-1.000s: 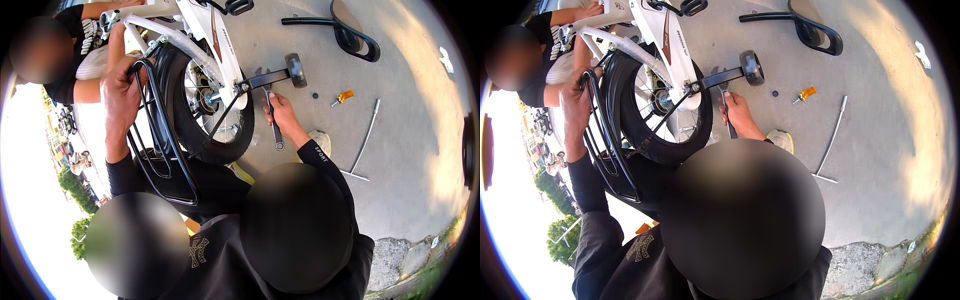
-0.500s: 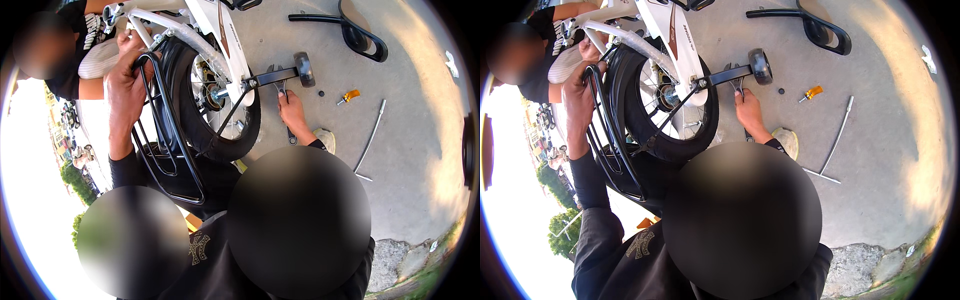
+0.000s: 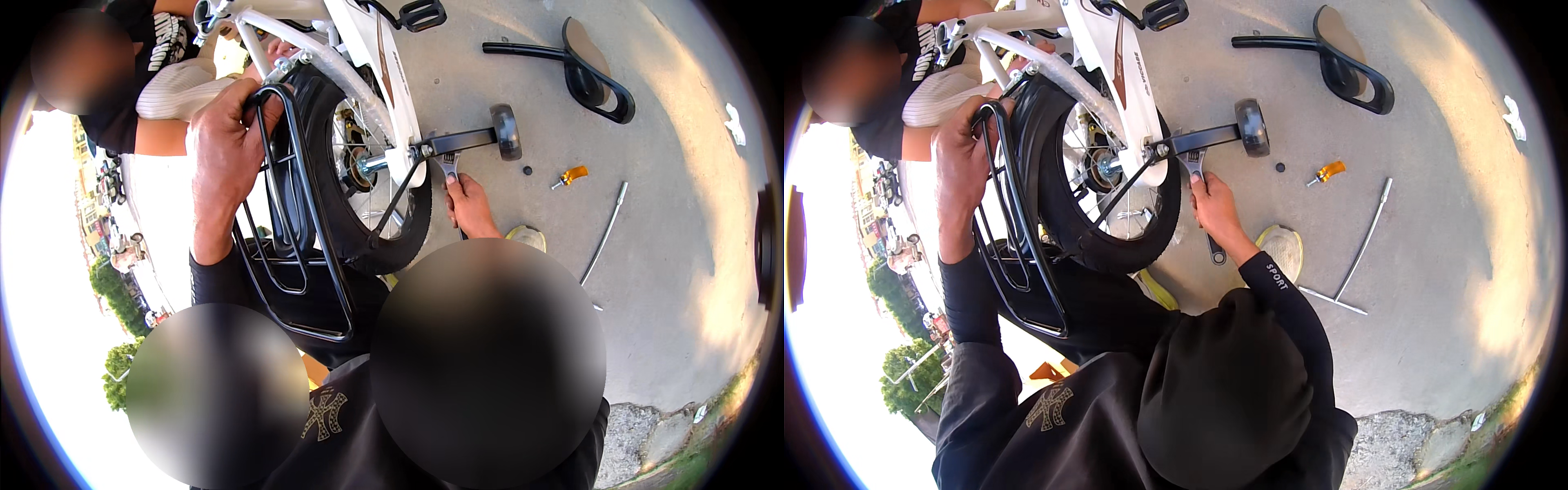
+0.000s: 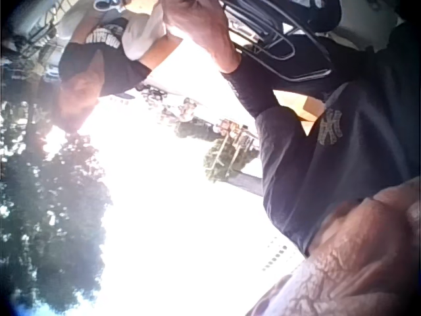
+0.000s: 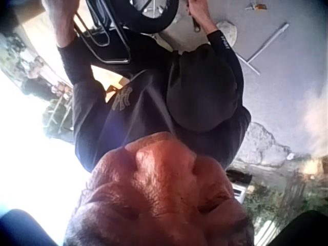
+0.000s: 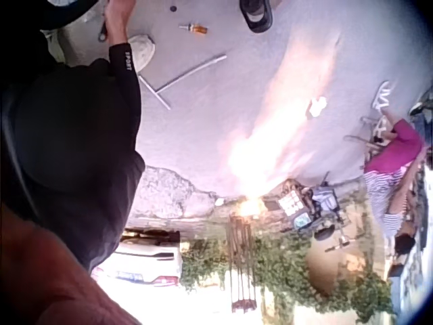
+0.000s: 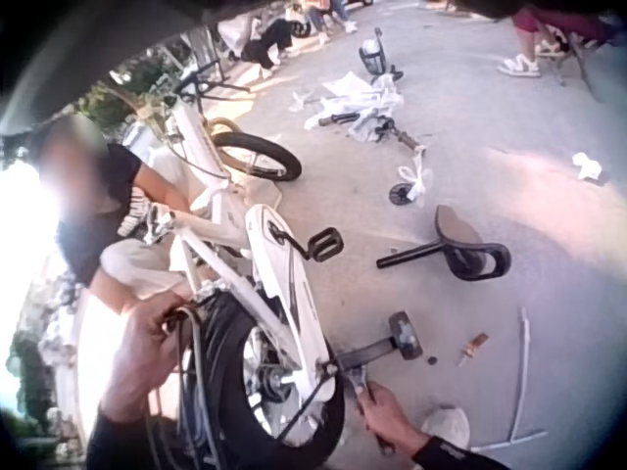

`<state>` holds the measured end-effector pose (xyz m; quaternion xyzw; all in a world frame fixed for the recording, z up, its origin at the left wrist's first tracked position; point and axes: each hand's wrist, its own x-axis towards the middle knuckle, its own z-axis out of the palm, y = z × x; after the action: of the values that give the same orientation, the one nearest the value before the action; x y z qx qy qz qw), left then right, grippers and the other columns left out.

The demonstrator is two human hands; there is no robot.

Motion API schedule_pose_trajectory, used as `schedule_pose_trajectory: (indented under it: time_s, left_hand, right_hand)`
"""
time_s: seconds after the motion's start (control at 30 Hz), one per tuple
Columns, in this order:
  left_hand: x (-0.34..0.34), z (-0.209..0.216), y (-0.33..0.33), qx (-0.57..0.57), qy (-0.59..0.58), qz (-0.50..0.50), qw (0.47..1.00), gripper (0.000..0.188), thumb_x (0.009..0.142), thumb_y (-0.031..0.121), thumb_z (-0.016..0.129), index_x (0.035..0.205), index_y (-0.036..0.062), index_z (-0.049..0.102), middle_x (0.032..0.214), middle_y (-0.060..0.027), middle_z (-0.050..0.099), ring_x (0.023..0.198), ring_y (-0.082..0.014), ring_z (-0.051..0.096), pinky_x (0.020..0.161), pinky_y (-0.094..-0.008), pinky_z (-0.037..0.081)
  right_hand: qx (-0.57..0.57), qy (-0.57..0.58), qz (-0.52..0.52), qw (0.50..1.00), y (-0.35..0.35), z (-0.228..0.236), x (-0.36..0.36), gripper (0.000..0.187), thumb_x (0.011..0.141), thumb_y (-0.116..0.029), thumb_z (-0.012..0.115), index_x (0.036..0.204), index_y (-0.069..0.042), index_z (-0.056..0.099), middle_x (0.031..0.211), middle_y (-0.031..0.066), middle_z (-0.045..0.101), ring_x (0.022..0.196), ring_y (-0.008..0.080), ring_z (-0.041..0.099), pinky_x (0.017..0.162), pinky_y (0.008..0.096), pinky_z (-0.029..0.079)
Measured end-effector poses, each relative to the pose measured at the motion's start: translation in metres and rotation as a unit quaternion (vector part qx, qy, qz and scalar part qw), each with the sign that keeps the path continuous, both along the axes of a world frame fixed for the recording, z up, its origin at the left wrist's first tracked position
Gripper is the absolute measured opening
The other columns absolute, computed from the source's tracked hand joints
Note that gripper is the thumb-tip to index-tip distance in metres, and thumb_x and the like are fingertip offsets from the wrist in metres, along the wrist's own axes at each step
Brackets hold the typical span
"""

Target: The person attaches a rear cargo rack to the back of a white bicycle. They align the rack with the mounting points on the frame and wheel, then use a wrench to tighten the bolts securing the rack in place.

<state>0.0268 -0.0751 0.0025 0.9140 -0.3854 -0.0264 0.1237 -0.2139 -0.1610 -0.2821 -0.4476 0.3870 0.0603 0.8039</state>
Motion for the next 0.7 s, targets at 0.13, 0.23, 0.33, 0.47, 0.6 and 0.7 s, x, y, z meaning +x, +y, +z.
schedule_pose_trajectory:
  time_s: [0.13, 0.23, 0.33, 0.47, 0.6, 0.7]
  left_hand:
    - [0.006, 0.0, -0.006, -0.019, 0.01, 0.007, 1.0, 0.02, 0.089, 0.019, 0.075, 0.098, 0.0013, 0.07, 0.066, -0.0073, 0.058, 0.057, -0.0117, 0.051, 0.054, -0.0293, 0.042]
    - [0.005, 0.0, 0.004, -0.027, -0.008, 0.011, 1.0, 0.02, 0.089, 0.019, 0.075, 0.097, 0.0011, 0.07, 0.066, -0.0073, 0.057, 0.056, -0.0121, 0.051, 0.054, -0.0298, 0.041]
    - [0.003, 0.003, -0.002, -0.005, 0.005, 0.0, 1.0, 0.022, 0.089, 0.02, 0.075, 0.091, -0.0003, 0.067, 0.065, -0.0064, 0.053, 0.056, -0.0141, 0.048, 0.053, -0.0313, 0.039]
    - [0.006, 0.0, -0.001, -0.034, 0.008, -0.019, 0.999, 0.023, 0.09, 0.02, 0.074, 0.09, -0.0012, 0.065, 0.068, -0.0071, 0.052, 0.058, -0.0155, 0.046, 0.054, -0.0315, 0.038]
    - [0.007, -0.003, 0.003, -0.035, -0.011, -0.032, 0.999, 0.022, 0.091, 0.02, 0.074, 0.092, -0.0011, 0.065, 0.068, -0.0071, 0.05, 0.057, -0.015, 0.044, 0.054, -0.0312, 0.037]
    - [0.006, -0.005, 0.003, -0.065, 0.019, -0.016, 0.998, 0.02, 0.091, 0.018, 0.074, 0.092, -0.0003, 0.067, 0.067, -0.0037, 0.051, 0.058, -0.0114, 0.044, 0.053, -0.0293, 0.037]
  right_hand:
    - [-0.015, 0.095, 0.003, 0.995, -0.001, -0.012, 0.003, 0.032, 0.105, -0.034, 0.048, 0.094, -0.004, 0.053, 0.064, -0.0006, 0.048, 0.045, 0.0085, 0.043, 0.04, 0.0271, 0.036]
    - [-0.035, -0.025, 0.008, 0.999, -0.006, 0.011, 0.01, 0.031, 0.105, -0.033, 0.048, 0.093, -0.005, 0.052, 0.064, -0.0012, 0.048, 0.045, 0.0078, 0.043, 0.04, 0.027, 0.036]
    - [-0.05, -0.042, 0.001, 0.998, -0.005, 0.014, 0.012, 0.032, 0.104, -0.033, 0.05, 0.089, -0.004, 0.053, 0.064, 0.0014, 0.051, 0.046, 0.01, 0.047, 0.042, 0.0289, 0.038]
    - [-0.06, -0.011, 0.033, 0.998, -0.002, -0.001, 0.006, 0.034, 0.105, -0.036, 0.048, 0.089, -0.007, 0.05, 0.065, -0.0016, 0.048, 0.047, 0.0074, 0.044, 0.041, 0.0263, 0.037]
    - [-0.079, 0.024, 0.014, 0.997, -0.003, 0.005, 0.003, 0.034, 0.104, -0.036, 0.05, 0.09, -0.006, 0.051, 0.065, -0.001, 0.049, 0.046, 0.0081, 0.044, 0.042, 0.0265, 0.038]
    - [-0.125, -0.048, 0.044, 0.99, -0.006, 0.008, 0.004, 0.032, 0.104, -0.035, 0.051, 0.091, -0.006, 0.052, 0.064, -0.001, 0.049, 0.046, 0.0086, 0.044, 0.041, 0.0267, 0.037]
